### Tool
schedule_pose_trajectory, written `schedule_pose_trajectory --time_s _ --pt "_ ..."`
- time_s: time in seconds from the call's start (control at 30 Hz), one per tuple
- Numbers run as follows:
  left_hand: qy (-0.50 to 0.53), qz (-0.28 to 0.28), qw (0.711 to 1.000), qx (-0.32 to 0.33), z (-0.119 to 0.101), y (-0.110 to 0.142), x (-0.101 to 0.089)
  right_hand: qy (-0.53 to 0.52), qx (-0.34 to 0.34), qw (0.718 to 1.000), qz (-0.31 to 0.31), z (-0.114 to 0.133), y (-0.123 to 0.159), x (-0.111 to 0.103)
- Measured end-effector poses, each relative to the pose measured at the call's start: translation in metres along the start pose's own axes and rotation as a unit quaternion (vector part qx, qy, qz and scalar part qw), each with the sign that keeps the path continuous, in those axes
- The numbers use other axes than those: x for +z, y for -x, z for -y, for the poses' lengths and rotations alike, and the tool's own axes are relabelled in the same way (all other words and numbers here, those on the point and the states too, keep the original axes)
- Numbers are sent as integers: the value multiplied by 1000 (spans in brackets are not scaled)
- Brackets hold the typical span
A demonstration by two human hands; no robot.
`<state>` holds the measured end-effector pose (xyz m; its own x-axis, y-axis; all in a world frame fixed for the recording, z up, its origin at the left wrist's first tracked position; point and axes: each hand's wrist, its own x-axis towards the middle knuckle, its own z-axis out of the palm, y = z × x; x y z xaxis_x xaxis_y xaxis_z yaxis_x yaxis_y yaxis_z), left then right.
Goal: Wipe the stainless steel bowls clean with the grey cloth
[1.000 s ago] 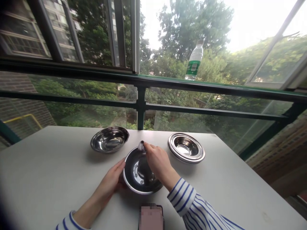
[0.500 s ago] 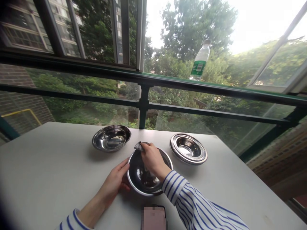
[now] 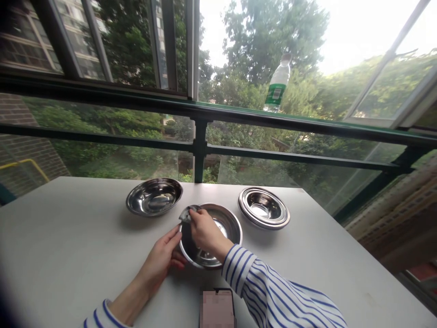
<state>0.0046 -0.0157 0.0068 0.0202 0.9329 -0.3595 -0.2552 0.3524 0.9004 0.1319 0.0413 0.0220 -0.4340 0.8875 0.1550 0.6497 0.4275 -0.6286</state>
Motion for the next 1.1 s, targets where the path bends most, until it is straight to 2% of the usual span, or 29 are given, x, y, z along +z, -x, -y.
schedule_pose_trajectory --time_s 0.1,0.23,0.3,0.43,0.5,0.7,0.87,1.03,1.1 --pt "5 6 1000 -6 -1 1 0 -3 23 999 -26 -2 -2 3" --pt "17 -5 1000 5 -3 1 -2 -27 -22 998 46 5 10 4" --pt "23 -3 1000 11 -3 2 -2 -35 -27 997 62 6 13 3" --pt "26 14 1000 -10 -2 2 2 -31 17 999 7 5 8 3" --pt "42 12 999 -16 -2 2 1 -35 19 999 1 7 8 3" --pt "112 23 993 -18 -2 1 -4 -64 -24 992 110 18 16 -4" --pt "126 39 991 -34 -5 3 -4 -67 7 994 85 22 14 -7" --pt "128 19 992 -14 -5 5 -3 -59 -34 986 153 19 23 -10" --pt "116 21 993 -16 -4 5 -2 -50 -32 987 149 18 23 -10"
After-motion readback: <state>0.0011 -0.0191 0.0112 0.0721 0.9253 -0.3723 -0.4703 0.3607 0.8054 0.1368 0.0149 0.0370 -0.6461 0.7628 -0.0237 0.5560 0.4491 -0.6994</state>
